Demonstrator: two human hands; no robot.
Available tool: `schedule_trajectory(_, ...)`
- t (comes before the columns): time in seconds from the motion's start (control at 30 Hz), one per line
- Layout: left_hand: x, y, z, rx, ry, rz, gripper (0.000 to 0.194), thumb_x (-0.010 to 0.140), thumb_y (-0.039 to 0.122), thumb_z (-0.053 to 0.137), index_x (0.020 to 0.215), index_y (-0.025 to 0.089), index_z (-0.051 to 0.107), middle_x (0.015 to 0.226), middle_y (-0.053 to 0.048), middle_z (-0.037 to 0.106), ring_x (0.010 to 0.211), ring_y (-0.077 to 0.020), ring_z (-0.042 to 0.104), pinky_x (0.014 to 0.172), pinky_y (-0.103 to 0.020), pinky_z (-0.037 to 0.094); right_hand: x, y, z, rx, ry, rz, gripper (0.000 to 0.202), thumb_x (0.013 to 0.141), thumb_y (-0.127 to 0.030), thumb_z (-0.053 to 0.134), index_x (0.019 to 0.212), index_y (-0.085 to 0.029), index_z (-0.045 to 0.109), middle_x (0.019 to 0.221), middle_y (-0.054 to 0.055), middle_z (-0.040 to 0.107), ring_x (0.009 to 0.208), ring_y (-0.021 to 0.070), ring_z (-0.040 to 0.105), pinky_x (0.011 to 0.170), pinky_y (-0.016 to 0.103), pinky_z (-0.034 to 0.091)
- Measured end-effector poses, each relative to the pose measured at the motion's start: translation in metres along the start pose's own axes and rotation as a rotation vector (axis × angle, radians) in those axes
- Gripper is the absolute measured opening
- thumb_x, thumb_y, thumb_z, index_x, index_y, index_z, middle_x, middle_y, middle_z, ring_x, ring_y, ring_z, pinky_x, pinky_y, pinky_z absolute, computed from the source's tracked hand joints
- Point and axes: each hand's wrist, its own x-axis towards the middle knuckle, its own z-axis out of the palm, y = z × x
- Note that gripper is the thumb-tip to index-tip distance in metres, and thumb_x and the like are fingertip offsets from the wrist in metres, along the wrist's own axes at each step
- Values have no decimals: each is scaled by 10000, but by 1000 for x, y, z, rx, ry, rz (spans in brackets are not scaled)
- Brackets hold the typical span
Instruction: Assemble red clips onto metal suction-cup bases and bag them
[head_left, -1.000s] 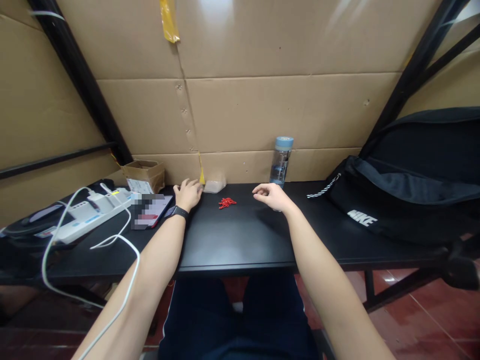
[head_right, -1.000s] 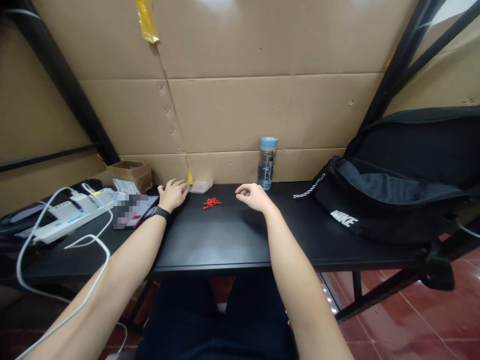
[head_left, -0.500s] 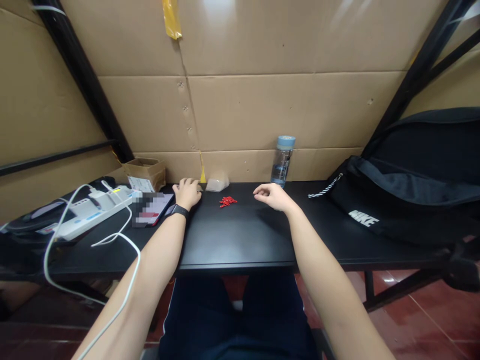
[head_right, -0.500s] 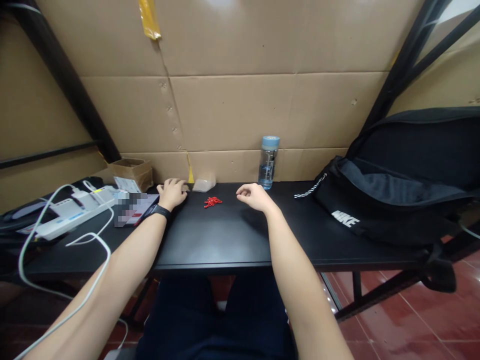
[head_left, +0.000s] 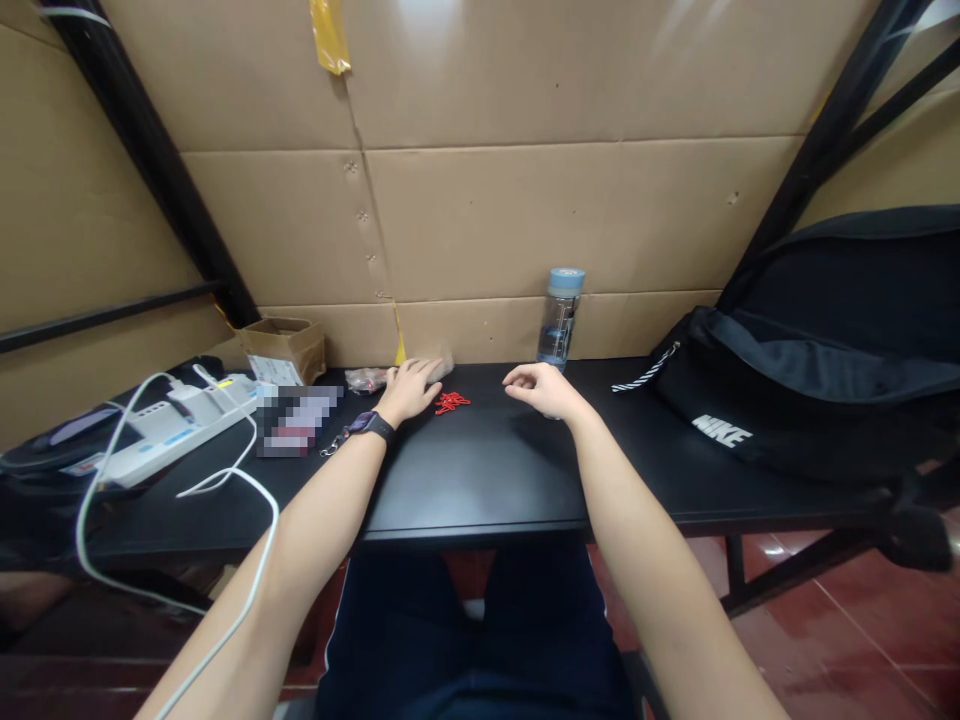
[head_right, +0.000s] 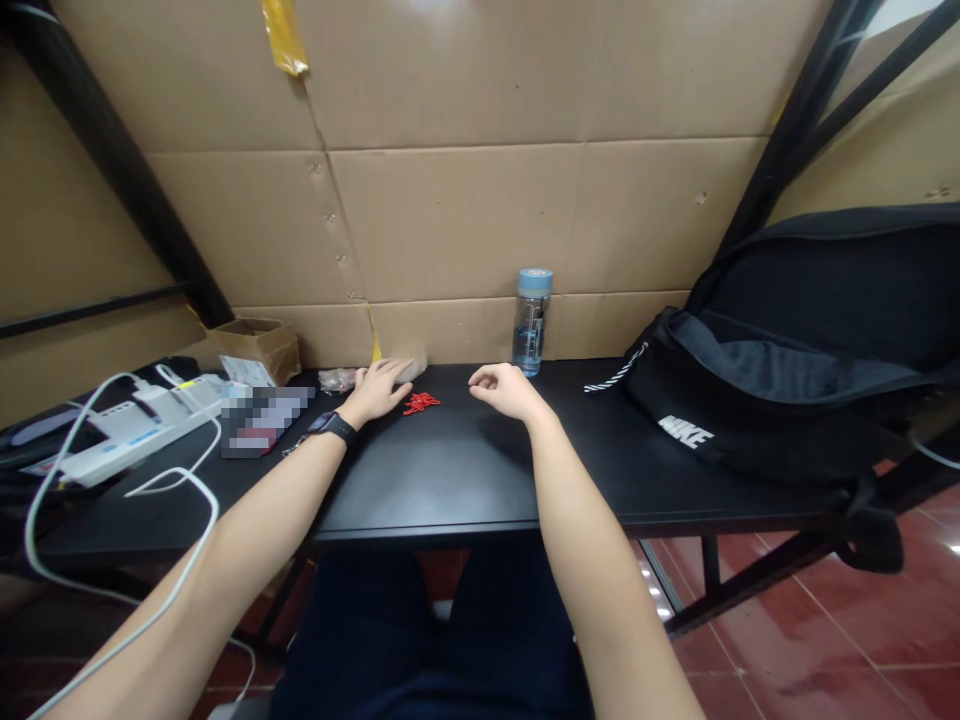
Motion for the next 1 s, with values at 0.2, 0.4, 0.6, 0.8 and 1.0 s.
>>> schedule_trajectory(0.2, 1, -10, 3, -38, -22, -65, 544, 988, 477, 462, 1497, 291, 509, 1552, -90, 519, 1439, -358, 379, 1117, -569, 288, -1, -2, 0, 11, -1, 6, 186, 808, -319, 709, 916, -180, 769, 781, 37, 723, 651, 150, 592, 633, 287, 477)
schedule_trajectory(0.4, 2, -13, 4, -111, 42, -146, 523, 976, 438, 488, 1465, 265, 553, 1491, -102, 582, 1401, -345, 461, 1116, -548, 335, -1, -1, 0, 1, 1, 4, 180, 809, -311, 702, 911, -179, 770, 762, 26, 720, 644, 145, 595, 624, 277, 479)
schedule_trajectory(0.6, 2, -22, -4, -174, 233, -209, 568, 942, 374, 532, 1494, 245, 516, 1500, -110, 571, 1393, -327, 492, 1109, -500, 371, -1, 2, -2, -14, 16, 7, 183, 820, -313, 695, 930, -190, 774, 778, 26, 730, 666, 152, 625, 641, 273, 498)
schedule_trajectory(0.8, -4, -2, -33, -163, 499, -187, 489, 963, 315, 497, 1444, 253, 557, 1476, -102, 596, 1375, -280, 520, 1082, -447, 339, -8, 11, -27, -208, 192, 80, 181, 853, -234, 655, 966, -190, 791, 899, 60, 775, 797, 183, 685, 761, 282, 514)
schedule_trajectory(1.0, -14, 48, -57, -220, 374, 237, 232, 950, 297, 558, 1035, 280, 773, 1121, -36, 788, 1197, -249, 651, 1058, -437, 287, -19, 35, -52, -300, 15, 344, 317, 774, -252, 770, 1080, -172, 785, 1099, 102, 776, 965, 234, 723, 887, 306, 532)
